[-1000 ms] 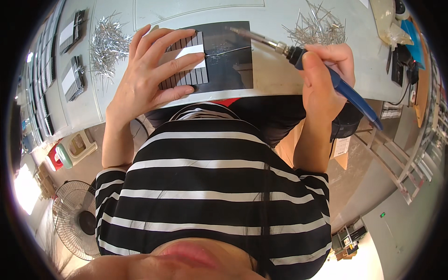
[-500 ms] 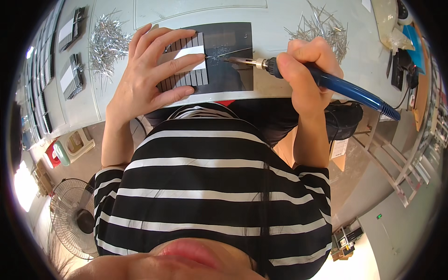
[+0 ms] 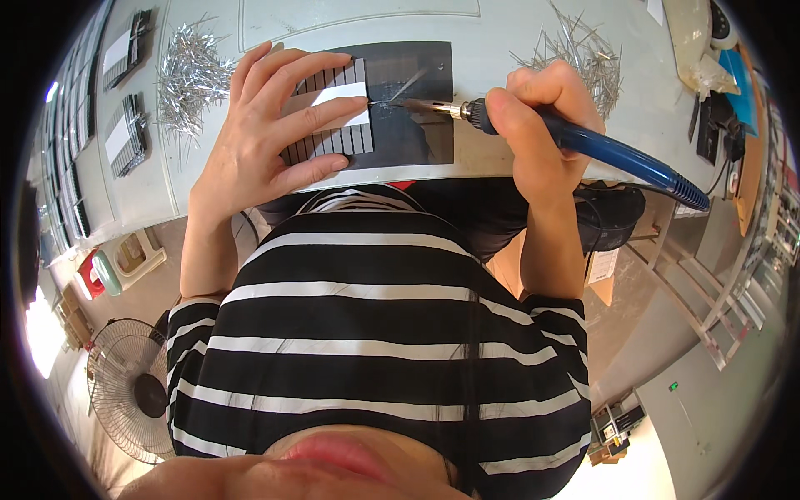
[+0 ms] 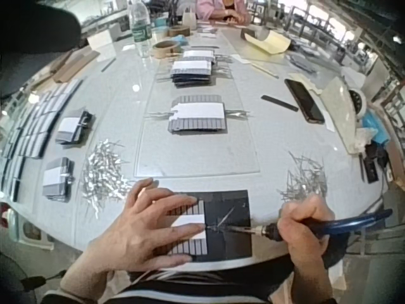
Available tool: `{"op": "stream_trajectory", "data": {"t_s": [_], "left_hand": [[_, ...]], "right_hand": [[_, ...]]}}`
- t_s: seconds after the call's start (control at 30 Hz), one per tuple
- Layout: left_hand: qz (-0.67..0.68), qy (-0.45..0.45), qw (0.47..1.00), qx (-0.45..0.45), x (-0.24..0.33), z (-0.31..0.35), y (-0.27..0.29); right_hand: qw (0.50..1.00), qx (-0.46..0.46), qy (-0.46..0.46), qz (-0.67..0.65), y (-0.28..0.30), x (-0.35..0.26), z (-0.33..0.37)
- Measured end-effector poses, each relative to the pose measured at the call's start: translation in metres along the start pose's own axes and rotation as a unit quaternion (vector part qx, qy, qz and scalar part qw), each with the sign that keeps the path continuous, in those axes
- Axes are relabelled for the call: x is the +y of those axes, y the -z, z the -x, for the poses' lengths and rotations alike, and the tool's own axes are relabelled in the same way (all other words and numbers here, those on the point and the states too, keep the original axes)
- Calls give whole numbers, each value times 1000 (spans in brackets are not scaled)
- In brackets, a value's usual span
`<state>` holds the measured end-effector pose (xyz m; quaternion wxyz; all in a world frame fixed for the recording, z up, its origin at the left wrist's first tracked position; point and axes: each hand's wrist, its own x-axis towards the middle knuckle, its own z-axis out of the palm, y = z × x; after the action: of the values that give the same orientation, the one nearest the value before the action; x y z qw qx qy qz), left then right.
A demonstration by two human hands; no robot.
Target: Soldering thin wires onto metal contact strips using a soldering iron and a jig.
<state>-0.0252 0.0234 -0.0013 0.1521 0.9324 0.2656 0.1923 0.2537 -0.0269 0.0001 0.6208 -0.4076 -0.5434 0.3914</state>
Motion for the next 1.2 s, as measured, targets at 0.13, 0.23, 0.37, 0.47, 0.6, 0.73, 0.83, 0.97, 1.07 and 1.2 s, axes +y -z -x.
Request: {"op": "stream_trajectory", "data": {"t_s": [0.13,0.23,0.37,0.47,0.6,0.73,0.83,0.97,1.07,1.2], "left_hand": [[0,0,1000,3,0,0,0],[2,3,1000,5,0,0,-1],[6,4,1000,9,0,1,-1],[6,5,1000,8,1,1,-1],[15,5,1000,14,3,-2,5],[-3,15,999,40,10,0,8],[-24,9,998,54,18,-2,4],[-23,6,997,67,19,-7,-4],[-26,5,997,77,19,-7,-9],[-24,2,997,73,16,-8,-13]], "right_hand": [[1000,8,10,12,0,-1,1],[1000,22,-7,-9,1,-2,1],[1000,26,14,9,3,1,-2],[999,2,22,35,8,2,-1],[987,96,47,121,0,2,0],[991,-5,100,93,9,4,8],[930,-79,213,287,-4,2,-5],[897,-168,224,341,-19,17,-21],[854,-204,281,387,-20,21,-31],[852,-179,243,428,-25,22,-23]]}}
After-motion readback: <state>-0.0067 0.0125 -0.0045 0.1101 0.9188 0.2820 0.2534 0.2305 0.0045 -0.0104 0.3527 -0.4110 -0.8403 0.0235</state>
